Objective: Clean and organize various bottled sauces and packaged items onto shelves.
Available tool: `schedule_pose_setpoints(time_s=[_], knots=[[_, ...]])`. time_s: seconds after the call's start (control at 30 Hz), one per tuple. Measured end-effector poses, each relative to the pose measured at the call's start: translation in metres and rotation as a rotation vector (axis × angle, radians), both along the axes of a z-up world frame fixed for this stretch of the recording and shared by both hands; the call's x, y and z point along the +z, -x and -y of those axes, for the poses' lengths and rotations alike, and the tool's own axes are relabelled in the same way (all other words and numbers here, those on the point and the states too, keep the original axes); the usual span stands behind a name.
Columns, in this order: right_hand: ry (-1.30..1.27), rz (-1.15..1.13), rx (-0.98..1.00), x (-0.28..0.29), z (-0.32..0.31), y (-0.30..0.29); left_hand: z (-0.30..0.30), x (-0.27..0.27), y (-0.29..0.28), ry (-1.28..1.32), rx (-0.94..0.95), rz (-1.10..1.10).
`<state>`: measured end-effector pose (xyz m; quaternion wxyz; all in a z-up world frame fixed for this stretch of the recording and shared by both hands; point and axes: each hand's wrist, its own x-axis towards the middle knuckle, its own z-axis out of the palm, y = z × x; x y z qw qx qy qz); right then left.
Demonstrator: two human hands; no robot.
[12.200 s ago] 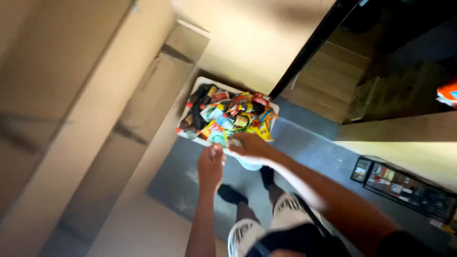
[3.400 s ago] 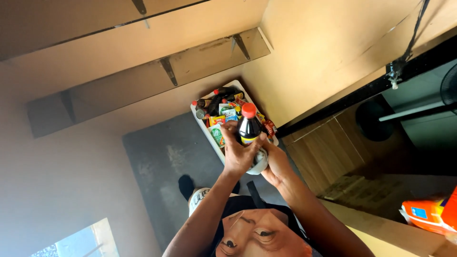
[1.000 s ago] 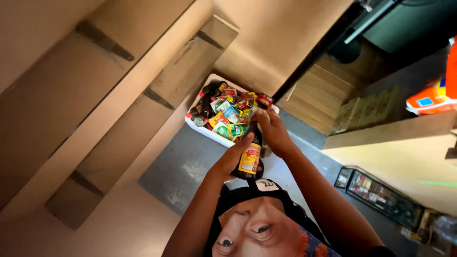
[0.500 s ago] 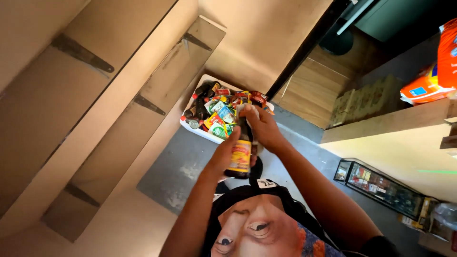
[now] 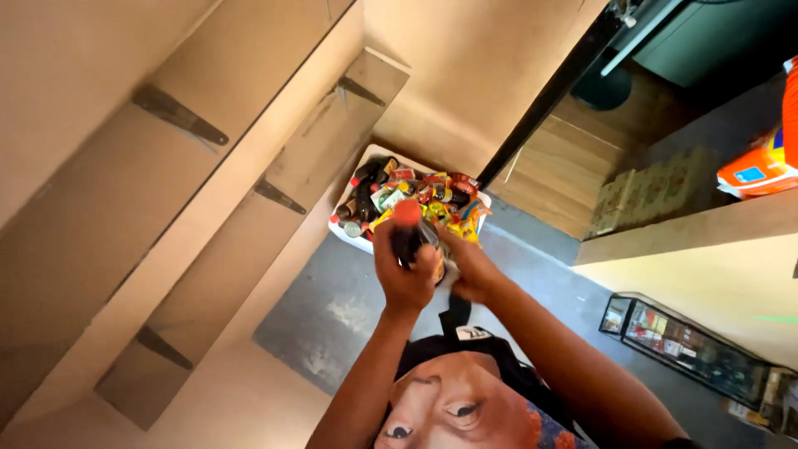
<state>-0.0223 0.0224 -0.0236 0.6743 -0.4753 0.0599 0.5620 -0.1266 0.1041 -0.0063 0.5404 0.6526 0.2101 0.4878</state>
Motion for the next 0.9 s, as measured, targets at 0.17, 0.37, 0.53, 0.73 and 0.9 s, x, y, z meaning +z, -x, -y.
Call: schedule_pose_setpoints(time_s=[0.17, 0.37, 0.53, 0.73, 0.9], knots=[[0.009, -0.062, 0.06, -0.029, 0.004, 0.01, -0.016, 0.014, 0.0, 0.209, -0.208, 0.025], [0.126, 0.687, 0.144, -0.003, -0.008, 0.012, -0.023, 0.037, 0.002, 0.313, -0.267, -0.046], [0.097, 1.252, 0.101, 0.038, -0.01, 0.024, -0.014, 0.009, 0.007, 0.475, -0.187, -0.076], [-0.13, 1.862, 0.215, 0.1, -0.061, 0.018, -0.057, 0.071, 0.041, 0.182, -0.085, 0.046], [-0.289, 1.644, 0.383, 0.182, -0.099, 0.039, -0.083, 0.172, 0.099, -0.013, 0.173, -0.118]])
